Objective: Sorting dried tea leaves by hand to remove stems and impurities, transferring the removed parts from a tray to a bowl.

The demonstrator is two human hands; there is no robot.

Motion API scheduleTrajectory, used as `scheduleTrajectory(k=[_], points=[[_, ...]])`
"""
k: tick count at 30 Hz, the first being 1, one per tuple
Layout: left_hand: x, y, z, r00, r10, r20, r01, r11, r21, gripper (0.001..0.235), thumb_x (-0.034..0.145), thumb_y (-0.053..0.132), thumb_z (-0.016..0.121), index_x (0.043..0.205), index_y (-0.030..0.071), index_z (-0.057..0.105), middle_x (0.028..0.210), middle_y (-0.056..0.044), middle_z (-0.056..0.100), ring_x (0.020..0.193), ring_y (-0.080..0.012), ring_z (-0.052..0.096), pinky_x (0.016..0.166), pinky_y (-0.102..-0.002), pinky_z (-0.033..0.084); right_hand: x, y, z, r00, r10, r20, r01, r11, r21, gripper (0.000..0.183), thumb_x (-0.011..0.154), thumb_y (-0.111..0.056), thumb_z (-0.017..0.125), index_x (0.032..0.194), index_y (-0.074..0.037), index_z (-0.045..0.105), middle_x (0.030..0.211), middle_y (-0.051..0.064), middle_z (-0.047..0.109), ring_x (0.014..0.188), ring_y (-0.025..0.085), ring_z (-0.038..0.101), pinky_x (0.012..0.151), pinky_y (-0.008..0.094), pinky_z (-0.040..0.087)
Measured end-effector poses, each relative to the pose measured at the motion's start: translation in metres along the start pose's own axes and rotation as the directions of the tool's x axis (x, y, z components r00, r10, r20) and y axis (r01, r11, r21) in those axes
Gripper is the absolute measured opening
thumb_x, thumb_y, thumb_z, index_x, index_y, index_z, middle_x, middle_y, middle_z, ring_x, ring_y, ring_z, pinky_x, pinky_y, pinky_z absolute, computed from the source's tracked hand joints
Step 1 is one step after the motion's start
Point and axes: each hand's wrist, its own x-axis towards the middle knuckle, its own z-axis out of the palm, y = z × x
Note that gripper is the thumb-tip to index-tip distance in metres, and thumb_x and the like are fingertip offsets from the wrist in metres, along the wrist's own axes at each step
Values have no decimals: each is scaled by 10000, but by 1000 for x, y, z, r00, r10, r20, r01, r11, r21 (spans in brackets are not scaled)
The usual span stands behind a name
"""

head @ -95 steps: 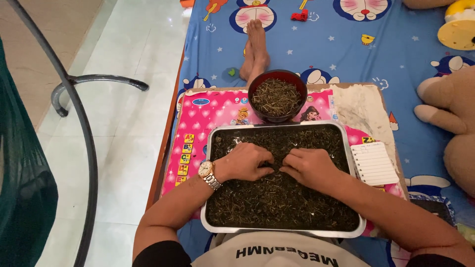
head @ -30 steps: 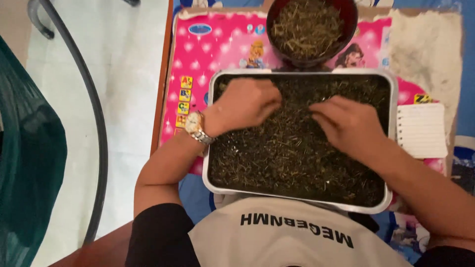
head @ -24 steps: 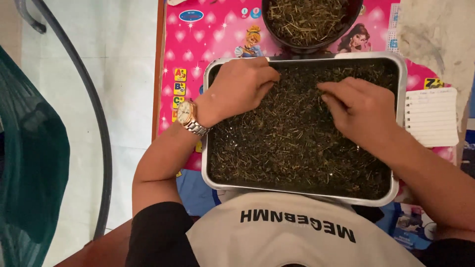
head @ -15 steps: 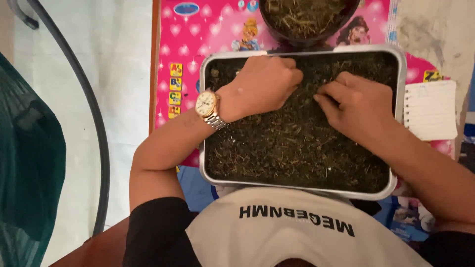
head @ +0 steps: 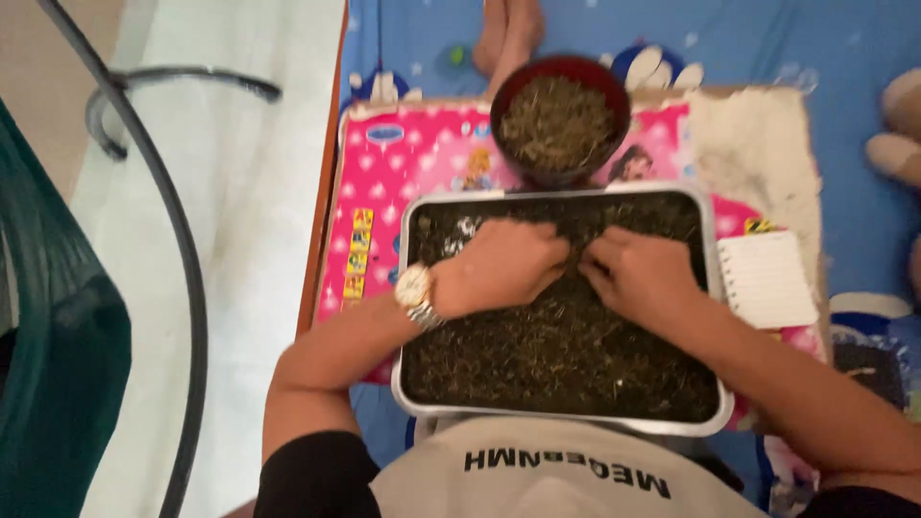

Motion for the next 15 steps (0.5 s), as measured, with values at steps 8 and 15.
scheduleTrajectory(k=[8,15], points=[[-28,-13,7,996,-80,31,80,997,9,269,886,265,701,1056,58,715,912,-121,727,771,-405,745,658,-523,615,10,-7,-13,997,-18,74,17,1000,12,181,891,-286,713,1000,-143,697,777,14,669,592,248,688,476,373,533],[-31,-13,17,998,-37,-45,34,998,-60,173,869,270,696,947,117,693,867,-73,715,762,-372,736,649,-498,605,8,-4,-4,988,-129,88,124,990,63,70,875,-200,705,868,-162,646,728,-19,608,560,223,660,450,363,538]])
